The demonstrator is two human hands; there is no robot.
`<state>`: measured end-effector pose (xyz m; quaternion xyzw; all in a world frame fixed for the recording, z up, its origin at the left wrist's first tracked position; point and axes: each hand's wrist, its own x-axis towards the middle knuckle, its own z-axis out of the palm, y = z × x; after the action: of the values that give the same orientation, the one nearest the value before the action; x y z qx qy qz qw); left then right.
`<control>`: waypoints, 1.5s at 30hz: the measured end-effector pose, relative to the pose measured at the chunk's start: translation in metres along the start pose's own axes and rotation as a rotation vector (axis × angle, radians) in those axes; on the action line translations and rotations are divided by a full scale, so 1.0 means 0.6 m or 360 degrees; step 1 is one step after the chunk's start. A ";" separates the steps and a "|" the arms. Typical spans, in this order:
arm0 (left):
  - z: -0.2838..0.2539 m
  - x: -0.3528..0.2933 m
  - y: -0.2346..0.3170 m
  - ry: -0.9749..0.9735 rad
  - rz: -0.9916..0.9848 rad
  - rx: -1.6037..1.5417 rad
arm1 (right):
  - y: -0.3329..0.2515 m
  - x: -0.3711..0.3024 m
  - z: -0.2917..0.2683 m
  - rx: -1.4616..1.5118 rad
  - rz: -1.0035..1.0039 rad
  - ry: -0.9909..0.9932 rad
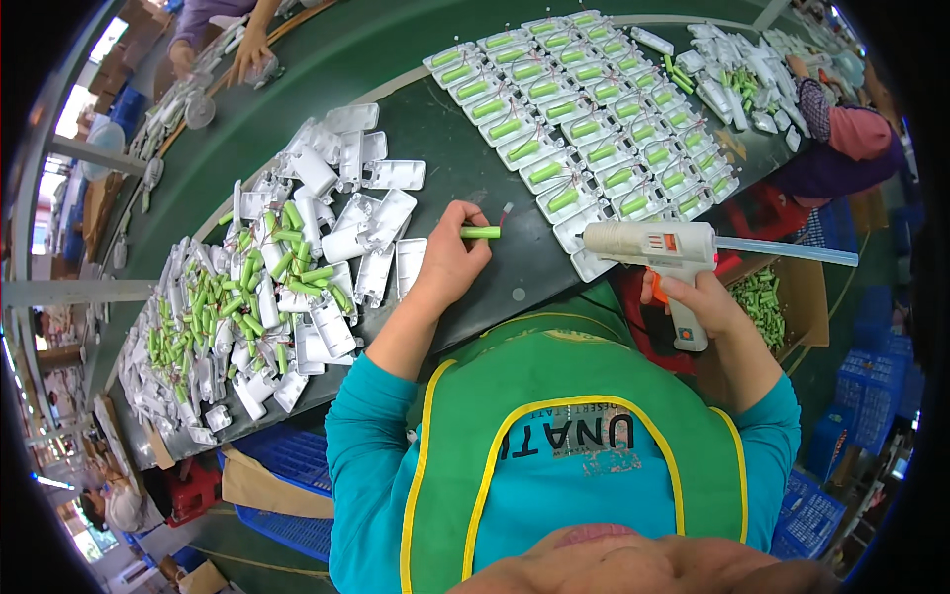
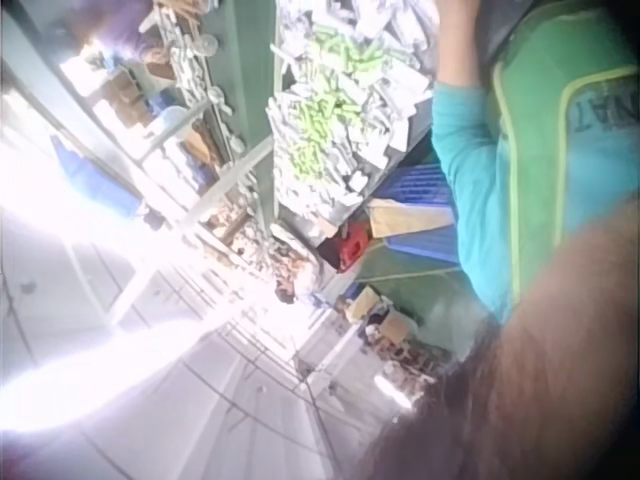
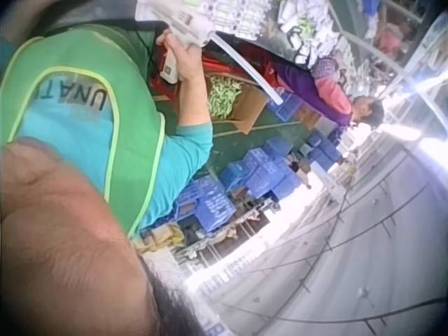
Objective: Manually assembling electronic components by applying hot glue to plastic housings and inserting batteries.
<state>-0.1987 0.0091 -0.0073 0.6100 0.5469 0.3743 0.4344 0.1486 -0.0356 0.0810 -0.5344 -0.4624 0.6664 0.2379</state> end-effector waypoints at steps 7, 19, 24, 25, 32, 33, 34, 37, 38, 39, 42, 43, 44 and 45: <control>0.015 -0.013 -0.012 0.0081 0.0496 0.0738 | 0.016 0.011 -0.010 -0.0170 -0.0147 -0.0015; 0.109 0.026 0.049 0.0073 0.0747 0.0688 | 0.008 0.000 -0.019 -0.0156 -0.0046 0.0082; 0.170 0.042 0.062 0.0104 0.0826 0.0786 | -0.001 -0.014 -0.023 -0.0039 -0.0063 0.0013; 0.178 0.045 0.055 0.0104 0.0813 0.0811 | 0.001 -0.017 -0.025 -0.0026 -0.0047 0.0009; 0.178 0.050 0.038 0.0173 0.0791 0.0791 | 0.019 -0.022 -0.034 0.0036 -0.0127 0.0039; 0.179 0.051 0.035 0.0187 0.0791 0.0788 | 0.018 -0.022 -0.034 0.0038 -0.0127 0.0037; 0.179 0.051 0.034 0.0202 0.0790 0.0786 | 0.015 -0.021 -0.032 0.0034 -0.0127 0.0034; 0.179 0.051 0.035 0.0213 0.0786 0.0801 | 0.013 -0.015 -0.030 0.0010 -0.0120 0.0044; 0.180 0.052 0.035 0.0213 0.0786 0.0801 | 0.012 -0.012 -0.030 -0.0012 -0.0112 0.0057; 0.181 0.052 0.034 0.0213 0.0783 0.0804 | 0.010 -0.009 -0.027 -0.0011 -0.0111 0.0056; 0.183 0.053 0.034 0.0222 0.0782 0.0809 | 0.005 -0.001 -0.022 -0.0001 -0.0166 0.0090; 0.183 0.052 0.033 0.0229 0.0785 0.0810 | 0.007 0.003 -0.023 -0.0032 -0.0174 0.0085; 0.183 0.052 0.033 0.0233 0.0782 0.0809 | 0.008 0.006 -0.024 -0.0064 -0.0181 0.0080; 0.183 0.052 0.031 0.0238 0.0792 0.0807 | 0.009 0.007 -0.024 -0.0072 -0.0180 0.0072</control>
<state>-0.0861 0.0266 -0.0279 0.7838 0.4873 0.3646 0.1237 0.1618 -0.0291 0.0741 -0.5276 -0.5014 0.6289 0.2734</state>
